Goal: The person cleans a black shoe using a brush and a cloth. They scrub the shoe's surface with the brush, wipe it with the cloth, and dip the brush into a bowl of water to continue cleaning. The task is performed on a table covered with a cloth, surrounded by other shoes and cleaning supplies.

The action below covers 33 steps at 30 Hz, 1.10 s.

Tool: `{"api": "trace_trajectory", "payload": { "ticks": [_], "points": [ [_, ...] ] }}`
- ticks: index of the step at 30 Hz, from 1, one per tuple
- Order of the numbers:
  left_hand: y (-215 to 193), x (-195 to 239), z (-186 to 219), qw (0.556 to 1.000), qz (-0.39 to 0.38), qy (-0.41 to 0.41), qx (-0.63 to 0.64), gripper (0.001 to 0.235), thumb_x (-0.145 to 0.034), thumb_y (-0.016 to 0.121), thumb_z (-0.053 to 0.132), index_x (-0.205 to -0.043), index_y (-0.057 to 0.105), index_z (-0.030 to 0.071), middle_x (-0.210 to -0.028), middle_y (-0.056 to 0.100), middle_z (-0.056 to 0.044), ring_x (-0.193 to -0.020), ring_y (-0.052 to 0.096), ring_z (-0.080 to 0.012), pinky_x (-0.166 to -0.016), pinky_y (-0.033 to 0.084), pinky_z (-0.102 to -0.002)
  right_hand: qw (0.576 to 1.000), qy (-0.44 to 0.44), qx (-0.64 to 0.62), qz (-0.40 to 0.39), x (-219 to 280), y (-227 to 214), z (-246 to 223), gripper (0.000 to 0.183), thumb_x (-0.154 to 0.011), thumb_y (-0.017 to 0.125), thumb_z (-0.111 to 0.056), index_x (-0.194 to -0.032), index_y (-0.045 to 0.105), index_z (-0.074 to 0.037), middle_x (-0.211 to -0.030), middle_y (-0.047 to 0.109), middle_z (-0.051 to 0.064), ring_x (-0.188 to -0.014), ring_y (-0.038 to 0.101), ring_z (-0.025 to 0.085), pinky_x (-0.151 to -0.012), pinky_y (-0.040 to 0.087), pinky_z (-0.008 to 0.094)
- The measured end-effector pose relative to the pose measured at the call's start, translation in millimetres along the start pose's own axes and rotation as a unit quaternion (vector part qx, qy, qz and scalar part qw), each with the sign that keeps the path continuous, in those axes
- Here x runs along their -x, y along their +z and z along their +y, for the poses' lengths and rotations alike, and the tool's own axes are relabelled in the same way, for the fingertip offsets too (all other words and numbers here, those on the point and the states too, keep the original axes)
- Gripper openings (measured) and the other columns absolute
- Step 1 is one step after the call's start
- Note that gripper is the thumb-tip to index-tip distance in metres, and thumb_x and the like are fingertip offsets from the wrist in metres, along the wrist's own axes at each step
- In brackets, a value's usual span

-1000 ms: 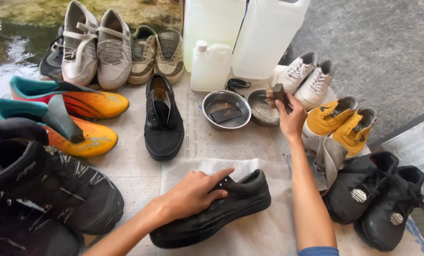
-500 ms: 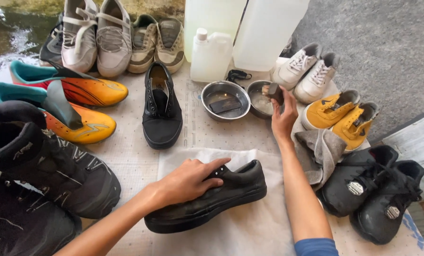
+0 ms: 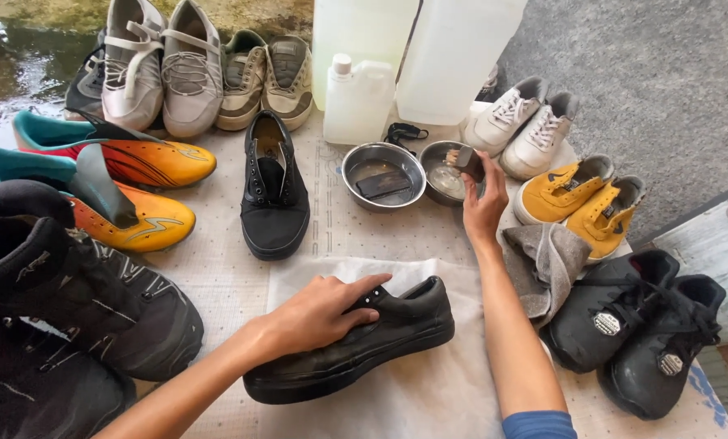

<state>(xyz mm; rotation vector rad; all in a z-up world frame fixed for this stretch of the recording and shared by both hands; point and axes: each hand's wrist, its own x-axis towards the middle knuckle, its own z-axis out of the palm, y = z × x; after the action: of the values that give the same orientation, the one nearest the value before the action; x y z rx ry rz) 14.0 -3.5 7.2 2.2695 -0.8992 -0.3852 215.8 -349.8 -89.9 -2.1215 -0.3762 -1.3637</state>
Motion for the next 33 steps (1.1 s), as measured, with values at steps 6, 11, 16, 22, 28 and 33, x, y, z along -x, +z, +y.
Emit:
{"api": "trace_trajectory", "payload": {
  "ticks": [6, 11, 16, 22, 28, 33],
  "points": [
    [2, -1, 0, 1.000, 0.000, -0.003, -0.001, 0.058, -0.100, 0.055, 0.035, -0.152, 0.044, 0.013, -0.091, 0.075, -0.027, -0.086, 0.073, -0.0493, -0.083, 0.059, -0.056, 1.000, -0.014, -0.002, -0.008, -2, -3, -5, 0.041, -0.101, 0.070, -0.024, -0.138, 0.062, -0.010, -0.130, 0.062, 0.016, -0.126, 0.059, 0.037, -0.107, 0.044, 0.049],
    [3, 0, 3, 1.000, -0.002, -0.010, -0.005, 0.057, -0.100, 0.055, 0.036, -0.152, 0.045, 0.015, -0.093, 0.075, -0.026, -0.087, 0.073, -0.0489, -0.082, 0.060, -0.055, 1.000, -0.013, -0.013, -0.018, -5, -6, -12, 0.042, -0.101, 0.068, -0.029, -0.137, 0.062, -0.009, -0.131, 0.063, 0.015, -0.129, 0.057, 0.036, -0.110, 0.043, 0.049],
    [3, 2, 6, 1.000, -0.002, -0.018, -0.005, 0.057, -0.100, 0.055, 0.036, -0.151, 0.046, 0.015, -0.095, 0.076, -0.026, -0.087, 0.074, -0.0482, -0.082, 0.060, -0.054, 0.999, -0.015, -0.016, -0.025, -6, -6, -12, 0.042, -0.101, 0.068, -0.028, -0.138, 0.061, -0.010, -0.132, 0.062, 0.014, -0.131, 0.056, 0.036, -0.110, 0.042, 0.049],
    [1, 0, 6, 1.000, -0.013, -0.027, -0.006, 0.058, -0.099, 0.055, 0.036, -0.152, 0.045, 0.016, -0.100, 0.075, -0.027, -0.091, 0.072, -0.0500, -0.085, 0.059, -0.056, 1.000, -0.010, -0.018, -0.022, -6, -7, -16, 0.040, -0.099, 0.070, -0.020, -0.138, 0.061, -0.012, -0.134, 0.062, 0.013, -0.131, 0.055, 0.036, -0.110, 0.043, 0.049],
    [2, -2, 3, 1.000, -0.011, -0.027, -0.006, 0.057, -0.099, 0.055, 0.037, -0.151, 0.045, 0.014, -0.104, 0.074, -0.028, -0.095, 0.071, -0.0519, -0.088, 0.057, -0.058, 0.999, -0.010, -0.016, -0.027, -4, -5, -11, 0.039, -0.101, 0.068, -0.022, -0.138, 0.061, -0.011, -0.135, 0.063, 0.013, -0.132, 0.056, 0.035, -0.111, 0.042, 0.048],
    [6, -2, 1, 1.000, -0.013, -0.024, -0.004, 0.058, -0.100, 0.053, 0.037, -0.152, 0.044, 0.015, -0.107, 0.074, -0.028, -0.094, 0.072, -0.0505, -0.086, 0.058, -0.056, 1.000, -0.011, -0.015, -0.025, -5, -7, -16, 0.039, -0.101, 0.068, -0.022, -0.137, 0.061, -0.009, -0.135, 0.063, 0.015, -0.132, 0.055, 0.036, -0.110, 0.042, 0.049]
  ]
}}
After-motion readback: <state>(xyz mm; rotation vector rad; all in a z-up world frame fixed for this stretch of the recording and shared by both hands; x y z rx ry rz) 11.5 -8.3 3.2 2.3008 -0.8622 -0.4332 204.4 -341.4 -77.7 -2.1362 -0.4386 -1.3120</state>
